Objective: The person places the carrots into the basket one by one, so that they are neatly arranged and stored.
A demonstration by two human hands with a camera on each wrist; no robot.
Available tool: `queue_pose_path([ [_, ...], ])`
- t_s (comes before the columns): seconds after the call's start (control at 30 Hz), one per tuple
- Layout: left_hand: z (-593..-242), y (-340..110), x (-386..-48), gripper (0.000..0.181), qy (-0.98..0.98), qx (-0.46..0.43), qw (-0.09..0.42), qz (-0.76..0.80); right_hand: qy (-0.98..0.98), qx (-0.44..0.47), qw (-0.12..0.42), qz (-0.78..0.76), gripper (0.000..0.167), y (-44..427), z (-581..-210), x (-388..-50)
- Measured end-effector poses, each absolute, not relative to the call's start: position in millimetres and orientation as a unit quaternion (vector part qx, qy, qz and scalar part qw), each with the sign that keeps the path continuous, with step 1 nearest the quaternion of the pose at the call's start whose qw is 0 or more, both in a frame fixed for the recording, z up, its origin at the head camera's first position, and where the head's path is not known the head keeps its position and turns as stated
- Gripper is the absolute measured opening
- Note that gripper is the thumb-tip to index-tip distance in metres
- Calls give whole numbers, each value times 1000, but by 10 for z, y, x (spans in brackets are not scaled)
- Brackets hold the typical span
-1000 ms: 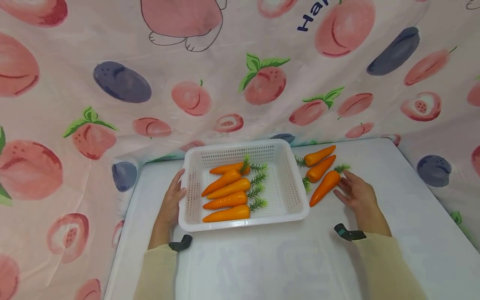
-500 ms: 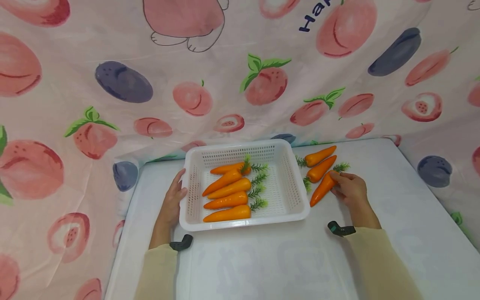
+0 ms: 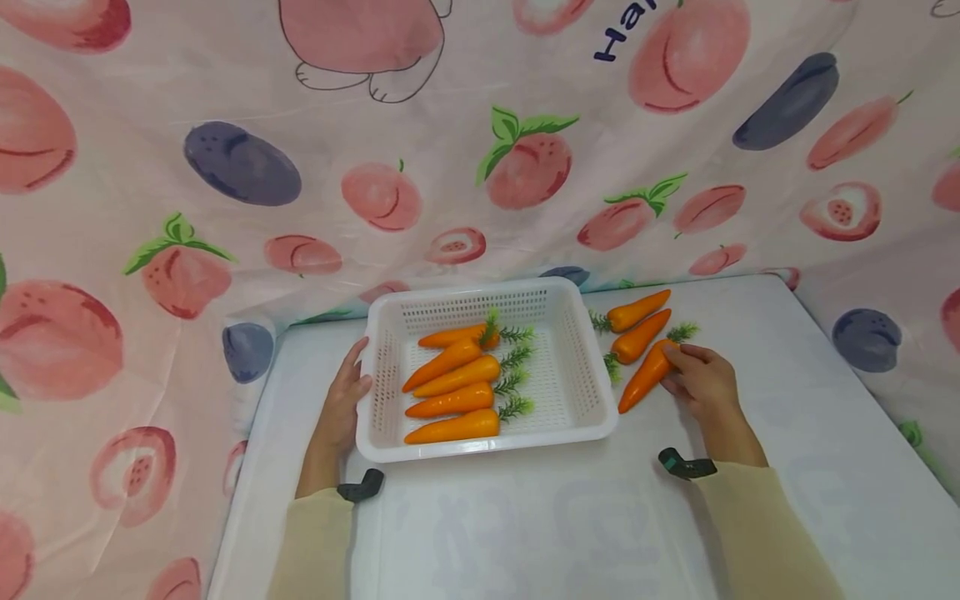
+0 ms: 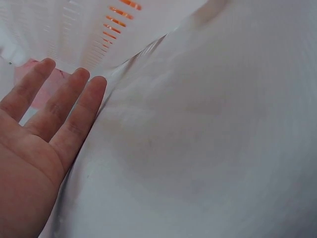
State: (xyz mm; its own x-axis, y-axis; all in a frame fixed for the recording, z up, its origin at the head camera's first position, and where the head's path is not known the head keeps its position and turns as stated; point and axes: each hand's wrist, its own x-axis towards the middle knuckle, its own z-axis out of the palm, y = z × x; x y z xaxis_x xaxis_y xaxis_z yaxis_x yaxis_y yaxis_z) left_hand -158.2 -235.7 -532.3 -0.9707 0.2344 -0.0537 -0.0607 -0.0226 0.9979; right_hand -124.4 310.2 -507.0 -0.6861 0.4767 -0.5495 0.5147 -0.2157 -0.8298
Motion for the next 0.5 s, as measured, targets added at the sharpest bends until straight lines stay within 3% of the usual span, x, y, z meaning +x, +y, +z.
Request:
queue_pose_path([
  [0.23,-5326,-2373,-1580,64,679,68,103,723,491,372,6,-788,58,3223,-4960,-1166],
  [0.5,-5359,-2372,-1597,65,679,70,105,724,316,341,44,-884,22,3350,-4938,-1055],
])
